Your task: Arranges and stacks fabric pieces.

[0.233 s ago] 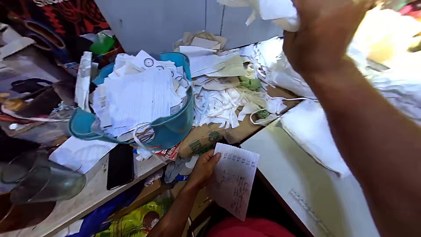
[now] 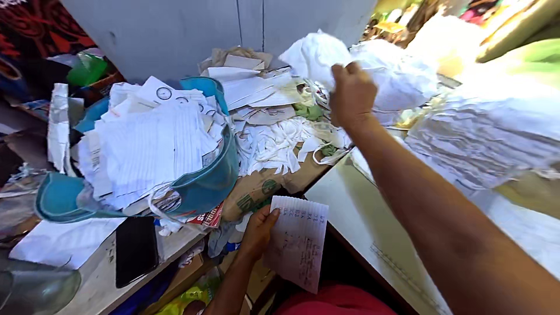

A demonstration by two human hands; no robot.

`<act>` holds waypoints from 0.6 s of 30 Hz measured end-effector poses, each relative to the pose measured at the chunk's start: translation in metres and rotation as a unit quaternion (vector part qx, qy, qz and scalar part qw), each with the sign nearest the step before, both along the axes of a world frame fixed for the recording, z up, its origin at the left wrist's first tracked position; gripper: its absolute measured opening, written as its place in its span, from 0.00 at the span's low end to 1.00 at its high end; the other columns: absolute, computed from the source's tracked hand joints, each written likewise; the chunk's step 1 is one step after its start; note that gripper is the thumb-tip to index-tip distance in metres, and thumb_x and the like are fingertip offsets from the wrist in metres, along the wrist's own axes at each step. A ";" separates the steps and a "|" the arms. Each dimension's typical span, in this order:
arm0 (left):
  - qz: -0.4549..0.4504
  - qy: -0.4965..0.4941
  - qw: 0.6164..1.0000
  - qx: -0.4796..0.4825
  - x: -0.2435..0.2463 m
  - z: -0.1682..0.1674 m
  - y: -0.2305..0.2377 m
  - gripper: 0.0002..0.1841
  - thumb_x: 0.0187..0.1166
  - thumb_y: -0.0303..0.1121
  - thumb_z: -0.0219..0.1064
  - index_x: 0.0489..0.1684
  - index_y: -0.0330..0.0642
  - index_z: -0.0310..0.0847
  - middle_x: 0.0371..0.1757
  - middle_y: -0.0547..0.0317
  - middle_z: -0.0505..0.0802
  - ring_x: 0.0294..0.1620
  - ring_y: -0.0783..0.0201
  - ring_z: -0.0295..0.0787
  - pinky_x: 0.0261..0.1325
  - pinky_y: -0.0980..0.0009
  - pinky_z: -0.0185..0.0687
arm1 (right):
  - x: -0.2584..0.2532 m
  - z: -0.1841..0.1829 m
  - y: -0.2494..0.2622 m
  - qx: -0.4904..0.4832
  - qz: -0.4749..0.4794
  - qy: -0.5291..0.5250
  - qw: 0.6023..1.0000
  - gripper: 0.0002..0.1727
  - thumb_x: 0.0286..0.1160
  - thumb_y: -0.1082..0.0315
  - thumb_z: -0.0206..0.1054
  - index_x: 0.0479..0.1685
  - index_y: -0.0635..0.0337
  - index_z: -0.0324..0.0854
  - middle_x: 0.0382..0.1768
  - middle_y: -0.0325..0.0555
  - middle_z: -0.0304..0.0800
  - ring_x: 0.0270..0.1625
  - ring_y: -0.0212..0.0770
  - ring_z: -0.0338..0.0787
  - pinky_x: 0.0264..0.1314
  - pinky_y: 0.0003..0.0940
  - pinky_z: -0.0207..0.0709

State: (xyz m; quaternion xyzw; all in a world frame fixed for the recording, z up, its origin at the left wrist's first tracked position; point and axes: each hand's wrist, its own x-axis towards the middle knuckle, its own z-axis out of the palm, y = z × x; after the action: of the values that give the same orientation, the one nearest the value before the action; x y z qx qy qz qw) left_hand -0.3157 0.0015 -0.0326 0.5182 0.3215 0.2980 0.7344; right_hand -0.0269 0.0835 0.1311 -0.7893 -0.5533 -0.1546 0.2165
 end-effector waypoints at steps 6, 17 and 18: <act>0.010 -0.025 0.985 0.169 0.018 0.057 0.017 0.11 0.88 0.29 0.54 0.48 0.38 0.85 0.34 0.71 0.93 0.35 0.79 0.91 0.44 0.75 0.90 | 0.008 -0.078 -0.012 -0.229 -0.004 0.192 0.954 0.66 0.61 0.26 0.72 0.95 0.62 0.49 0.88 0.78 0.55 0.83 0.85 0.62 0.74 0.87 0.54; 0.332 0.341 0.748 0.463 0.148 0.195 0.217 0.37 0.84 0.28 0.52 0.96 0.38 0.42 0.77 0.31 0.81 0.72 0.37 0.84 0.69 0.43 0.81 | 0.018 -0.068 -0.232 -0.062 -0.015 0.243 0.968 0.41 0.82 0.44 0.66 0.87 0.62 0.65 0.67 0.63 0.87 0.64 0.62 0.91 0.66 0.64 0.81; 0.344 0.377 0.731 0.453 0.155 0.190 0.232 0.44 0.78 0.26 0.58 0.97 0.39 0.37 0.84 0.29 0.72 0.78 0.34 0.77 0.71 0.40 0.78 | 0.021 -0.071 -0.255 -0.058 -0.033 0.245 0.967 0.40 0.82 0.44 0.65 0.85 0.63 0.68 0.66 0.63 0.88 0.63 0.61 0.91 0.67 0.62 0.81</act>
State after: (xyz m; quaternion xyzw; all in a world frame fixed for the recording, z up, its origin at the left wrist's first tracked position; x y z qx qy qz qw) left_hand -0.1607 0.2335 0.1572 0.7130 0.5555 0.4206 0.0785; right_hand -0.0055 -0.1712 0.0599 -0.8321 -0.4650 0.0685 0.2943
